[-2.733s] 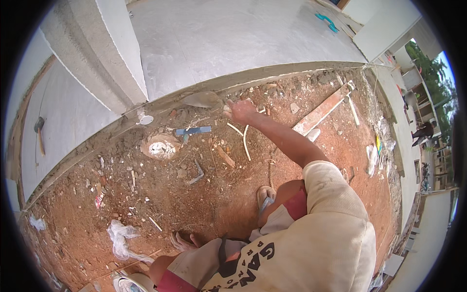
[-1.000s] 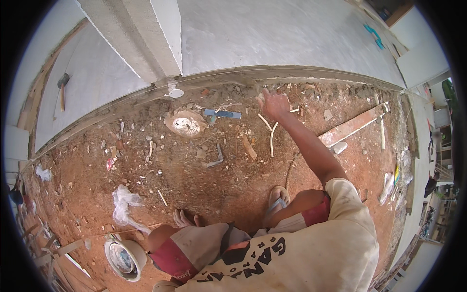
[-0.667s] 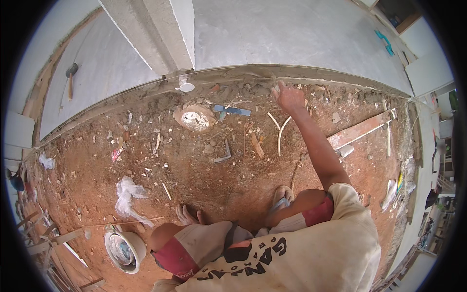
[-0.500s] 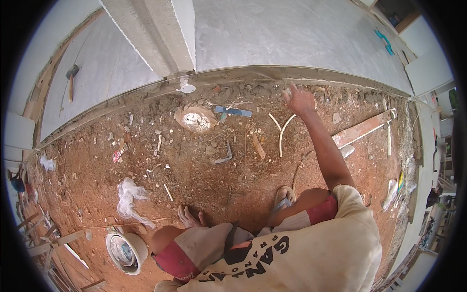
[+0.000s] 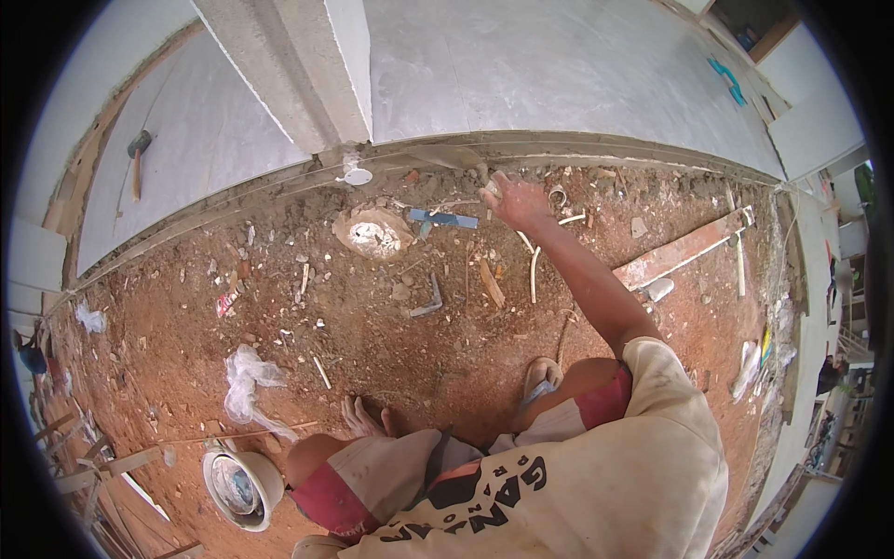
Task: The person scoops cement from a bucket using a trowel and applies it to the edge of a concrete structure. They smooth the cement along the edge with the trowel and their hands, working on a construction site with visible debris and tools.
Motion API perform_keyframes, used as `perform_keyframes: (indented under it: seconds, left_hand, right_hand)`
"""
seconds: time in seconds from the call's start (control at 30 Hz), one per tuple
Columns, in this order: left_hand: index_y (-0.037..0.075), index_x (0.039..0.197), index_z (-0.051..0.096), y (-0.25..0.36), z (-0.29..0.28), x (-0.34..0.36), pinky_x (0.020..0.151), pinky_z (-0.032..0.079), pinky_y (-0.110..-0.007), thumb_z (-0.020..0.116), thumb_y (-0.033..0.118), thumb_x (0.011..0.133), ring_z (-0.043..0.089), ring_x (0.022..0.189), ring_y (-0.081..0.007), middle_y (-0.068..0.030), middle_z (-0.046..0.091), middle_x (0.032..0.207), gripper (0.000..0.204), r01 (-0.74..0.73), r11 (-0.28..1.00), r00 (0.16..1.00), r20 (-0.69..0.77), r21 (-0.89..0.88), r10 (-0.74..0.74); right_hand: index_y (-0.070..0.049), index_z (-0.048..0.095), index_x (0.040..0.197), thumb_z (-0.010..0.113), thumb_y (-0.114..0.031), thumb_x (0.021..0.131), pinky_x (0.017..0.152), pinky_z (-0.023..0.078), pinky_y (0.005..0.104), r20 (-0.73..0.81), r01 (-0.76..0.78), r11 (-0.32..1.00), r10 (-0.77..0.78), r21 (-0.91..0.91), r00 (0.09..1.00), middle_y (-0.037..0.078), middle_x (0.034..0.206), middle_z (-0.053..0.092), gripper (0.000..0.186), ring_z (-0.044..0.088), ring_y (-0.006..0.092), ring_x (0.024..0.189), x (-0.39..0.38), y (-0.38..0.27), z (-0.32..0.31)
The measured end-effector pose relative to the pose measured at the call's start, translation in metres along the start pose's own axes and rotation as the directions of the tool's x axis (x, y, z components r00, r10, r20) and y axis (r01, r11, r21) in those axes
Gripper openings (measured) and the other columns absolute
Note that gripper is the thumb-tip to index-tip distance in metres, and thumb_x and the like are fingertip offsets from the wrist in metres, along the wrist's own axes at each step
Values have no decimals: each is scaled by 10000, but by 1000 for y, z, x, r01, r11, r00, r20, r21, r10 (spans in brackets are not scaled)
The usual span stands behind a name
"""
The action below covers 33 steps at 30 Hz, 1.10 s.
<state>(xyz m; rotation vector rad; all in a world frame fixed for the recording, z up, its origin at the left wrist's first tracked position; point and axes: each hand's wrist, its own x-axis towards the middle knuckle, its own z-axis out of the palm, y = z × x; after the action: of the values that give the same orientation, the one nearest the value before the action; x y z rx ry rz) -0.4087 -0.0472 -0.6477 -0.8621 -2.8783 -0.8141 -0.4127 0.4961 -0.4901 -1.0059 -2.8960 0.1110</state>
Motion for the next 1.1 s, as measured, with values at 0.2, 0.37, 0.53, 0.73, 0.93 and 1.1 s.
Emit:
perform_keyframes:
  seconds: [0.2, 0.37, 0.53, 0.73, 0.93, 1.1]
  left_hand:
    - [-49, 1362, 384, 14, -11, 9, 1114, 248, -583, 587, 317, 884, 296, 1360, -485, -293, 342, 1440, 635, -43, 999, 999, -7, -30, 43]
    - [-50, 1360, 386, 7, -3, 6, 1109, 254, -580, 583, 323, 887, 301, 1356, -485, -295, 347, 1434, 634, -56, 998, 996, -69, -23, 54]
    - [-45, 1357, 394, 11, -6, 6, 1103, 259, -584, 577, 348, 893, 312, 1349, -484, -290, 357, 1431, 635, -37, 999, 998, -59, 3, 37]
    - [-45, 1351, 406, 16, -4, 6, 1096, 265, -590, 594, 341, 879, 326, 1340, -485, -287, 367, 1428, 638, -24, 999, 995, -93, -31, 21]
    - [-40, 1363, 404, 5, 0, 7, 1098, 270, -586, 585, 366, 889, 337, 1333, -486, -287, 370, 1432, 650, -38, 999, 998, -58, 7, 39]
    - [-34, 1394, 373, 20, -10, 15, 1083, 289, -599, 548, 420, 927, 338, 1328, -490, -294, 344, 1444, 674, -31, 995, 1000, 2, 95, 31]
  right_hand:
    - [-90, 526, 1199, 457, -488, 978, 715, 564, 488, -82, 32, 999, -31, 4, 996, 212, 1042, 660, 460, 685, 378, 887, 21, -16, 11]
    - [-95, 523, 1168, 450, -459, 988, 680, 564, 468, -75, -7, 996, 0, -93, 997, 200, 989, 679, 413, 691, 366, 853, 25, 5, -3]
    - [-102, 533, 1219, 446, -488, 982, 712, 560, 485, -42, -100, 991, 96, -90, 994, 221, 989, 680, 462, 690, 374, 868, 9, 46, -3]
    - [-97, 517, 1338, 443, -543, 965, 815, 543, 495, -128, -189, 981, 183, -35, 975, 224, 1109, 669, 587, 674, 385, 963, -15, 88, 3]
    - [-107, 462, 1386, 396, -561, 975, 916, 529, 476, 88, -169, 983, 175, -64, 981, 190, 1248, 623, 615, 635, 351, 1103, -24, 56, -15]
    - [-121, 472, 1352, 397, -523, 991, 884, 544, 481, 98, -44, 997, 50, -57, 994, 195, 1237, 618, 546, 640, 358, 1083, -9, 37, -7]
